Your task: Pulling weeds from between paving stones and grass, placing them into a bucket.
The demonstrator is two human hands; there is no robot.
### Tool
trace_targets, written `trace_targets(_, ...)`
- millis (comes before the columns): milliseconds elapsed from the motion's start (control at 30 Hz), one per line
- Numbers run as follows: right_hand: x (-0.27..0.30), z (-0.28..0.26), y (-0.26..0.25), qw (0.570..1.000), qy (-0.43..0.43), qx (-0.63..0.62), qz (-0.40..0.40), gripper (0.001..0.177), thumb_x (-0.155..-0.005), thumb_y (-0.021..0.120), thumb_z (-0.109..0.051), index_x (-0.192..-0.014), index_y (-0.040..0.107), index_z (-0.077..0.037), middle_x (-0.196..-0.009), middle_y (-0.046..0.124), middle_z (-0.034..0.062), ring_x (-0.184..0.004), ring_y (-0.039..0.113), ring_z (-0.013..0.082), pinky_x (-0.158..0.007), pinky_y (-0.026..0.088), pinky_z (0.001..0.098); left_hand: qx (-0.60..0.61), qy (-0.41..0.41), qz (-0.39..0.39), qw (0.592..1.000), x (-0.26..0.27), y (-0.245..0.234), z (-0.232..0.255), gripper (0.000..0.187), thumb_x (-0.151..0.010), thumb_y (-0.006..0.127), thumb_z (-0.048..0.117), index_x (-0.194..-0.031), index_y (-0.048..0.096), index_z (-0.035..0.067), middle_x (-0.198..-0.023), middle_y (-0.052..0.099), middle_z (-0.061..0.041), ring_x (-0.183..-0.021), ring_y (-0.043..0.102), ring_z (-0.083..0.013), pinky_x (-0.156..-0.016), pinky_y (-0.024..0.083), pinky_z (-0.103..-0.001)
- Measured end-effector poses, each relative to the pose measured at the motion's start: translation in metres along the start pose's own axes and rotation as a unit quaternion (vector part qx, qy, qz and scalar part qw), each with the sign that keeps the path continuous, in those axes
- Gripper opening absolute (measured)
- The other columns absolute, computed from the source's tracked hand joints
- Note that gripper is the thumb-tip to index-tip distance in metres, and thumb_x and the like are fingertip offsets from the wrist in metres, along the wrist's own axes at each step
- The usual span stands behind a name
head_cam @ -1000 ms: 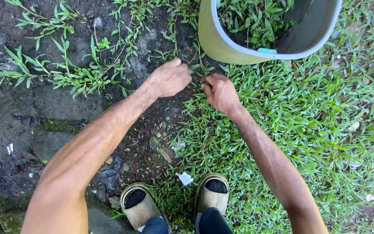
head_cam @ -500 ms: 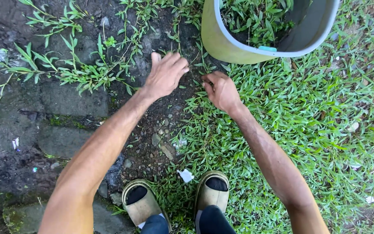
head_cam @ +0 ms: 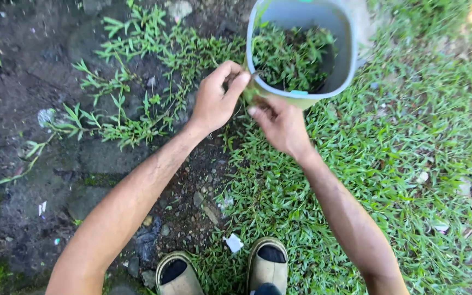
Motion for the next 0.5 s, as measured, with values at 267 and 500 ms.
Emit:
trace_targets(267, -0.059, 0.043, -0.118, 0.991, 0.057, -0.032, 0.116, 0.024, -0.098, 0.071, -0.022, -0.105, 0.075, 0.001, -0.082, 0.076, 0.0093, -0.072, 0.071, 0.0162, -0.066, 0.055, 0.0331, -0.134, -0.071, -0.099, 0.983, -0.09, 0.085, 0.026, 0.031, -0.095, 0.067, 0.023, -0.121, 0.068, 0.006, -0.111, 0.076, -0.012, -0.098, 0.073, -0.0211, -0.088, 0.055, -0.038)
trace_targets(500, -0.081, 0.063, -0.142, 0.973, -0.005, 0.229, 0.009, 0.022, -0.091, 0.072, -0.02, -0.102, 0.079, -0.003, -0.088, 0.077, 0.0224, -0.081, 0.076, 0.0347, -0.086, 0.059, 0.0433, -0.466, -0.107, -0.202, 0.854, -0.091, 0.093, 0.079, 0.022, -0.088, 0.073, 0.02, -0.104, 0.077, 0.006, -0.112, 0.073, -0.017, -0.11, 0.069, -0.0331, -0.098, 0.049, -0.052)
Point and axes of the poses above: each hand's wrist, its own x-axis away from the middle knuckle, its own y-axis out of the palm, z = x × y, the point moved 10 cm from there along -x, towards the middle knuckle
